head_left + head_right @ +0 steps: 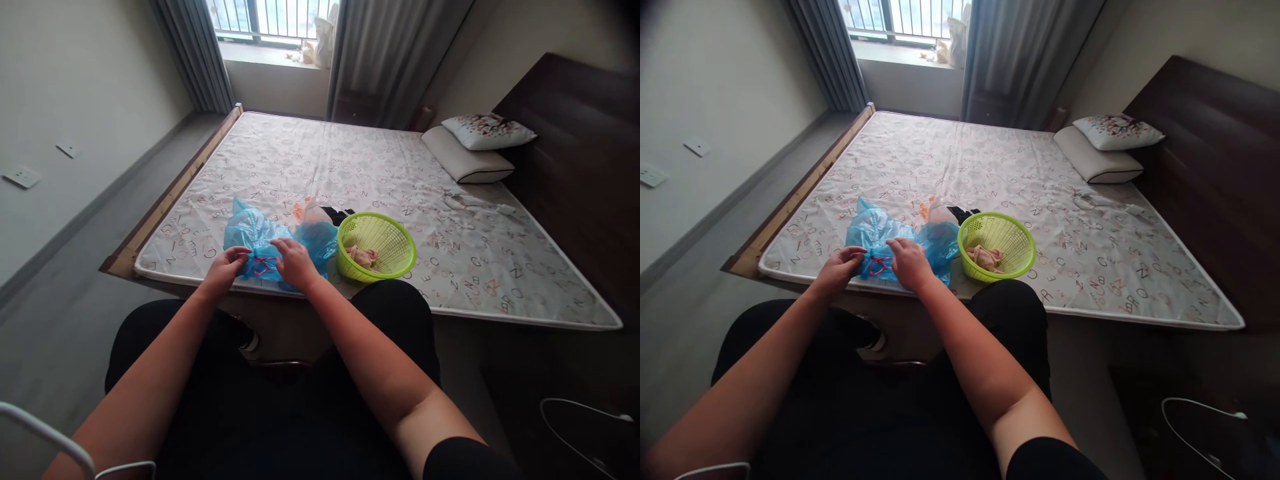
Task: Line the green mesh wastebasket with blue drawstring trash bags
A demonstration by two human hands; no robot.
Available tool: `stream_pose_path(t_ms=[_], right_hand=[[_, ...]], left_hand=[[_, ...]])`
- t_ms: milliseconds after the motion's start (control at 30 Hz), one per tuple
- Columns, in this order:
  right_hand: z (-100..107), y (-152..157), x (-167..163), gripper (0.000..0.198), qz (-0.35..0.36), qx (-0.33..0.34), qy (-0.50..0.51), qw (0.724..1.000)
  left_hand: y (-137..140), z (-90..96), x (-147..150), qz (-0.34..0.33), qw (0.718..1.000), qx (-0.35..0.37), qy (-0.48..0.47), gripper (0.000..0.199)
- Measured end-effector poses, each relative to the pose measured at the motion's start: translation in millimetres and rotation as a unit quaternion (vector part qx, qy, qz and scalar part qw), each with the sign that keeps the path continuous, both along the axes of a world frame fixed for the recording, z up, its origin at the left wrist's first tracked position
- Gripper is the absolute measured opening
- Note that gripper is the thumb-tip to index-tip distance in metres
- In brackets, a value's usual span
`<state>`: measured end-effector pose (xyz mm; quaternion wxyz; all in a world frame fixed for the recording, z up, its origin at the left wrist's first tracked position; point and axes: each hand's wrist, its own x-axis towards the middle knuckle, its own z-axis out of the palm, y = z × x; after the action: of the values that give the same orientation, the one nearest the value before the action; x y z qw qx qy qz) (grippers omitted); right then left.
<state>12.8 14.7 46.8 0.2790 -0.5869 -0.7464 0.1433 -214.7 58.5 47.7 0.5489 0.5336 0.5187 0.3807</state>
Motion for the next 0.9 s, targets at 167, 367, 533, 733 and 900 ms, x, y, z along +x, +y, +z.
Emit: stream_pose_path(t_ms=[167,367,533,733,900], right_hand=[[-3.3,-9.3,-17.2,0.037,0.040,-0.057,-0.015,0.997],[-1.7,-11.7,-21.2,0.024,0.001,-0.078,-0.027,0.997],[-2.7,-9.9,-22.4,0.018,0.019,-0.040,-0.004,0.999],[-10.5,-8.8,-26.4,0.019,0.079,-0.033,0.026,0.996],[-7.2,-10.2,-30.3,0.018,0.067,-0.033,0.031,0.997]], left_hand=[[-7.7,9.0,7.1,-0.012,0.991,-0.086,-0.105,0.056],[-6.9,12.1,6.4,-0.010,0.988,-0.098,-0.123,0.053],[-8.2,13.9,7.6,-0.006,0.984,-0.126,-0.127,0.054],[-12.0,17.4,12.5,-0.037,0.979,-0.139,-0.142,0.048],[-7.1,7.0,11.4,-0.026,0.995,-0.081,-0.056,0.058]])
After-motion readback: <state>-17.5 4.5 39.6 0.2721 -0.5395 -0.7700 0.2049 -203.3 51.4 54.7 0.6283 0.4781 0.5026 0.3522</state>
